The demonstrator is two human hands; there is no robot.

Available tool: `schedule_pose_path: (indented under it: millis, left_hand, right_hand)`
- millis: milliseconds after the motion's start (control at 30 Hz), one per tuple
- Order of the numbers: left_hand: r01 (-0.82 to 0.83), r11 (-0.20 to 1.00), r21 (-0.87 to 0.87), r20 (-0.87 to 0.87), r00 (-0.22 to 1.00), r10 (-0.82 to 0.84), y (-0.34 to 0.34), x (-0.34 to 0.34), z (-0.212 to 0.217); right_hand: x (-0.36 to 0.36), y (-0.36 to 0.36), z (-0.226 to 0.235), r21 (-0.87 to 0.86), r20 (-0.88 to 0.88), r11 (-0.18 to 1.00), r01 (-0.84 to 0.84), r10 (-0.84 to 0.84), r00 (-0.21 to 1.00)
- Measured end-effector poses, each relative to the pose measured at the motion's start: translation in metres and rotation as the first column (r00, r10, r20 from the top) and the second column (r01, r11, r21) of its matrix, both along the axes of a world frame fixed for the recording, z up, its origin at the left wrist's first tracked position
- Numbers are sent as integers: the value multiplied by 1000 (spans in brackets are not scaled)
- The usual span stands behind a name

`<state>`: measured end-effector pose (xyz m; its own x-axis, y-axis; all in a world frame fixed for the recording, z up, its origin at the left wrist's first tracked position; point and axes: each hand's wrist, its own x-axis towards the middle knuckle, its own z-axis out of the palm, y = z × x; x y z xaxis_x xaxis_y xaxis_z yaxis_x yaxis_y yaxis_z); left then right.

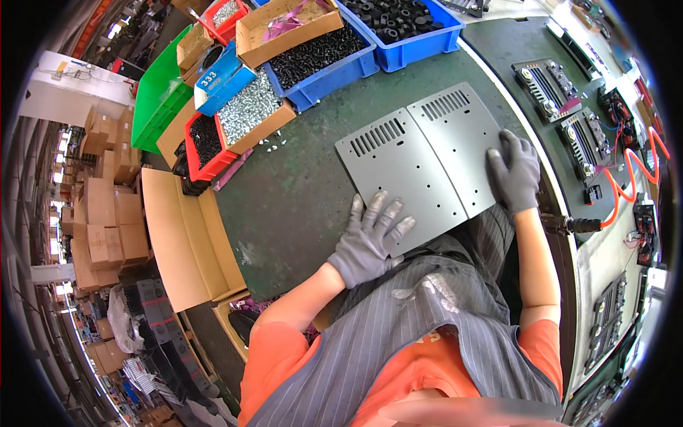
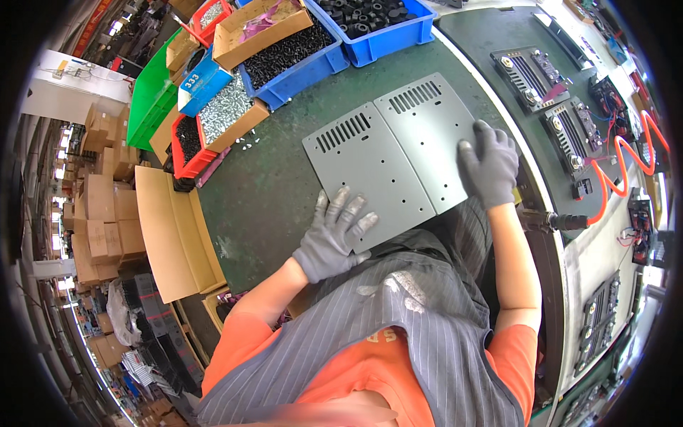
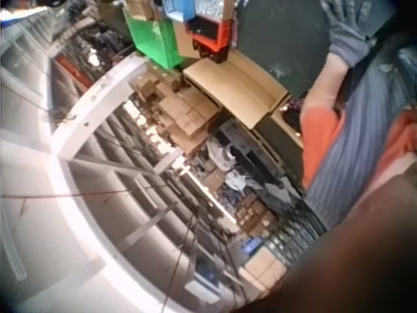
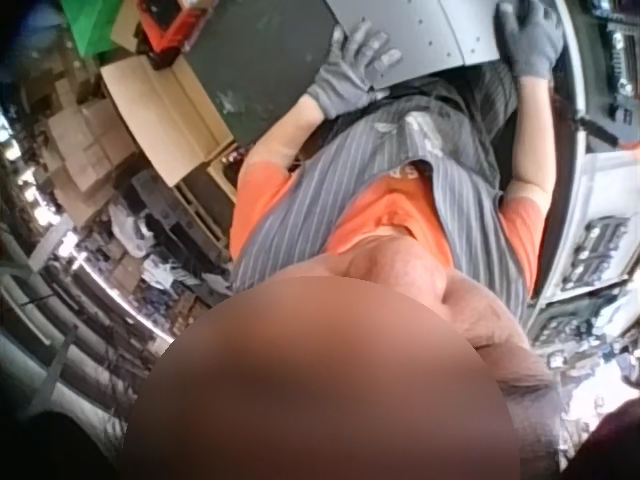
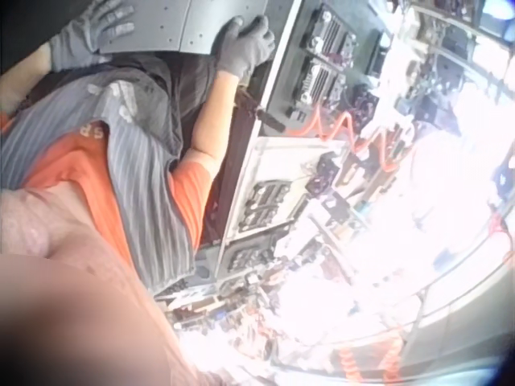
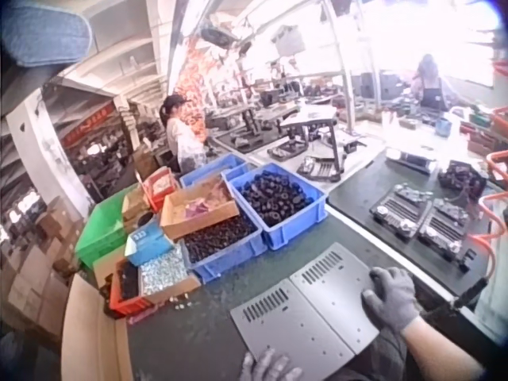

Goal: Assembling the metal casing, internal fans, and components of an electronic power supply unit at a workstation.

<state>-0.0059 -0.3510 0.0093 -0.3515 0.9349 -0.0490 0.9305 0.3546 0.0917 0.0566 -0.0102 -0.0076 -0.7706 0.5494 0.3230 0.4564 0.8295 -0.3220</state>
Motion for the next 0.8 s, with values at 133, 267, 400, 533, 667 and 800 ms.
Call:
schedule_pose_path:
  millis: [133,267,400,533,667,800]
  left_hand:
    - [24,999,-47,55,998,-22,10,-7,-8]
    - [70,997,10,170,983,-71,13,-25,-4]
    - [38,977,210,310,945,-103,7,-36,-3]
    - [28,965,260,308,945,-111,5,-38,-6]
    - [-10,972,235,330,941,-70,3,-32,-5]
    - [-27,979,201,375,925,-51,3,-25,-3]
  right_hand:
    - [-36,5,18,-31,177,999,16,-10,984]
    - [-105,9,50,52,-4,984,-168,168,986]
    - [-199,4,81,127,-79,935,-332,343,936]
    - [-285,-5,98,-176,262,940,-291,329,907]
    - [-336,-8,95,-184,445,978,-102,175,878]
    - [-353,0,89,-95,475,986,-138,167,864]
